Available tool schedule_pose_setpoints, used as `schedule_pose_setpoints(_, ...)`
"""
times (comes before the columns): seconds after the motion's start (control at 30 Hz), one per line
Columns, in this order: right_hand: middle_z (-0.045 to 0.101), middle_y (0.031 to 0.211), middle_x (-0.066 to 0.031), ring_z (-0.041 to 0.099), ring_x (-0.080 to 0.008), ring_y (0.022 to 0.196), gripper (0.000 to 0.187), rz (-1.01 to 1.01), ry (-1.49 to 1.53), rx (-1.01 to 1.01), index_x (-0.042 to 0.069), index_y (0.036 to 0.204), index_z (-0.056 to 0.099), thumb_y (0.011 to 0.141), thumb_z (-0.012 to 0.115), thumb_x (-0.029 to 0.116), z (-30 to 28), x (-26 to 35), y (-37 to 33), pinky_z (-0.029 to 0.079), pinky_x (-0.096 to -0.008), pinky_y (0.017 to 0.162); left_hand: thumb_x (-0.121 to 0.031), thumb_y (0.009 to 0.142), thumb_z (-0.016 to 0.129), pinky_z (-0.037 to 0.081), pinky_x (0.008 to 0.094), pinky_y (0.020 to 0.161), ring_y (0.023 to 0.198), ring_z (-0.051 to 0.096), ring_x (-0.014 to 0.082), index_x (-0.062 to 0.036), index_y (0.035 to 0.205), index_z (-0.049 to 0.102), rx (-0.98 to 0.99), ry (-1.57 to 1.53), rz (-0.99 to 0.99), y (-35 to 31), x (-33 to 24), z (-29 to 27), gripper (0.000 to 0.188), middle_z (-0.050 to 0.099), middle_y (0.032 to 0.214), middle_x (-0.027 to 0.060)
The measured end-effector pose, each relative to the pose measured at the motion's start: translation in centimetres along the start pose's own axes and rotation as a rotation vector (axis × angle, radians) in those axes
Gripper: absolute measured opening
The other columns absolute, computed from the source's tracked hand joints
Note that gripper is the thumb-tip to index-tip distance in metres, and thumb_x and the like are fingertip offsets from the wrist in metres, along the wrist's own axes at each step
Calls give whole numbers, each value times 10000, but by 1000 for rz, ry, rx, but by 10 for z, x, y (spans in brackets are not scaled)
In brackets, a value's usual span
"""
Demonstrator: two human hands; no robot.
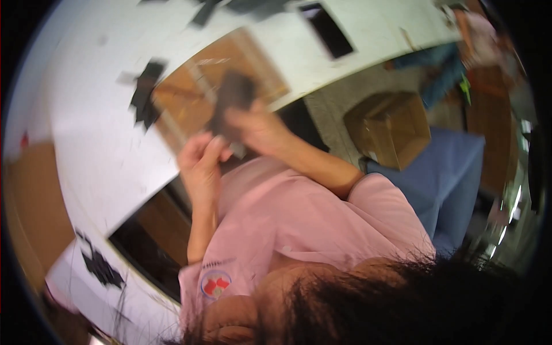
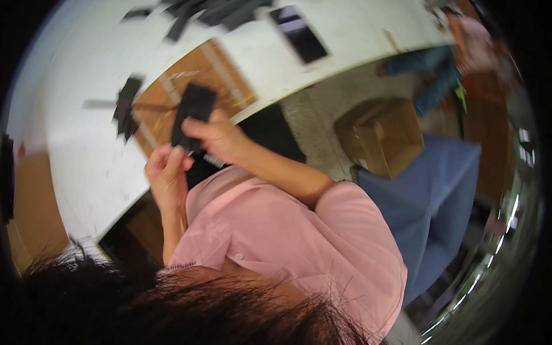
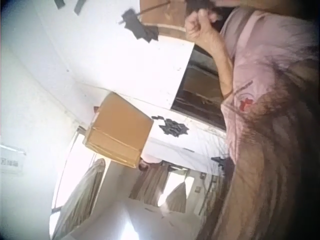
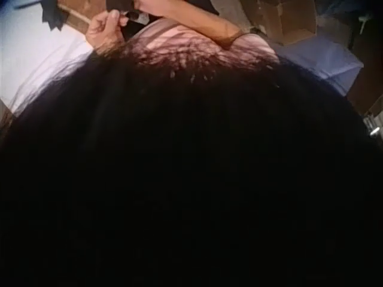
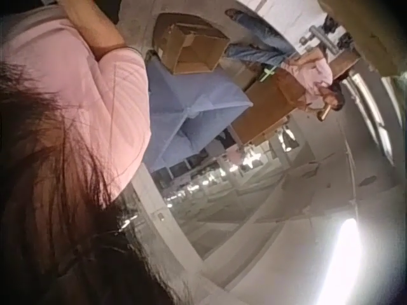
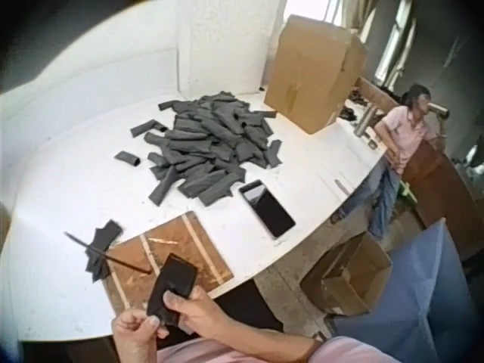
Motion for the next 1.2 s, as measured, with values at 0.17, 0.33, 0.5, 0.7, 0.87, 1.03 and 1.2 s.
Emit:
schedule_pose_setpoints(0.17, 536, 709, -42, 556, -159, 588, 120, 78, 165, 148, 70, 848, 498, 794, 559, 158, 8, -11, 2, 475, -293, 472, 44, 735, 546, 451, 248, 553, 519, 492, 112, -10, 742, 491, -32, 37, 133, 3, -7, 0, 77, 532, 641, 54)
schedule_pose_setpoints(0.33, 530, 667, -21, 511, -111, 529, 219, -49, 113, 183, 64, 808, 515, 795, 572, 274, 7, 1, 8, 402, -225, 433, -63, 781, 577, 392, 224, 603, 595, 465, 116, -1, 818, 523, 221, 120, 130, 23, 1, -1, 90, 552, 712, 74)
schedule_pose_setpoints(0.5, 512, 643, 18, 468, -58, 509, 241, -146, 82, 117, 88, 770, 529, 780, 591, 321, -7, 21, 1, 317, -185, 404, -68, 774, 587, 399, 202, 602, 603, 484, 111, -2, 839, 525, 325, 133, 121, 34, 11, 19, 112, 556, 718, 64)
schedule_pose_setpoints(0.7, 547, 668, -33, 507, -86, 491, 235, -260, -136, 99, 24, 787, 506, 775, 608, 235, -8, 28, 1, 426, -199, 405, -65, 781, 564, 381, 185, 570, 592, 476, 91, -9, 839, 525, 129, -14, 113, 27, 10, 29, 89, 545, 725, 45)
schedule_pose_setpoints(0.87, 514, 668, -18, 468, -85, 513, 154, -316, -348, 184, 16, 745, 476, 808, 547, 138, 11, 48, -11, 391, -208, 439, -70, 784, 557, 365, 181, 550, 581, 465, 84, -15, 833, 524, 78, -78, 121, 25, 7, 30, 80, 538, 719, 37)
schedule_pose_setpoints(1.03, 565, 678, -57, 522, -94, 514, 176, -335, -362, 215, -5, 790, 508, 788, 574, 159, 8, 39, -7, 442, -212, 430, -73, 784, 556, 360, 180, 545, 579, 463, 83, -17, 828, 523, 116, -83, 112, 23, 7, 31, 79, 535, 715, 35)
schedule_pose_setpoints(1.2, 564, 700, -29, 523, -97, 643, 181, -445, -547, 133, -13, 806, 525, 782, 578, 158, -3, 46, -8, 451, -226, 528, -76, 784, 556, 355, 179, 539, 577, 460, 81, -19, 824, 522, 182, -89, 86, 29, 14, 36, 78, 532, 712, 32)
Point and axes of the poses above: each hand's wrist, its own y-axis towards the middle knuckle, its own z-axis out of the palm, x = y × z, the point moved 6 cm from there along y, towards the middle knuckle
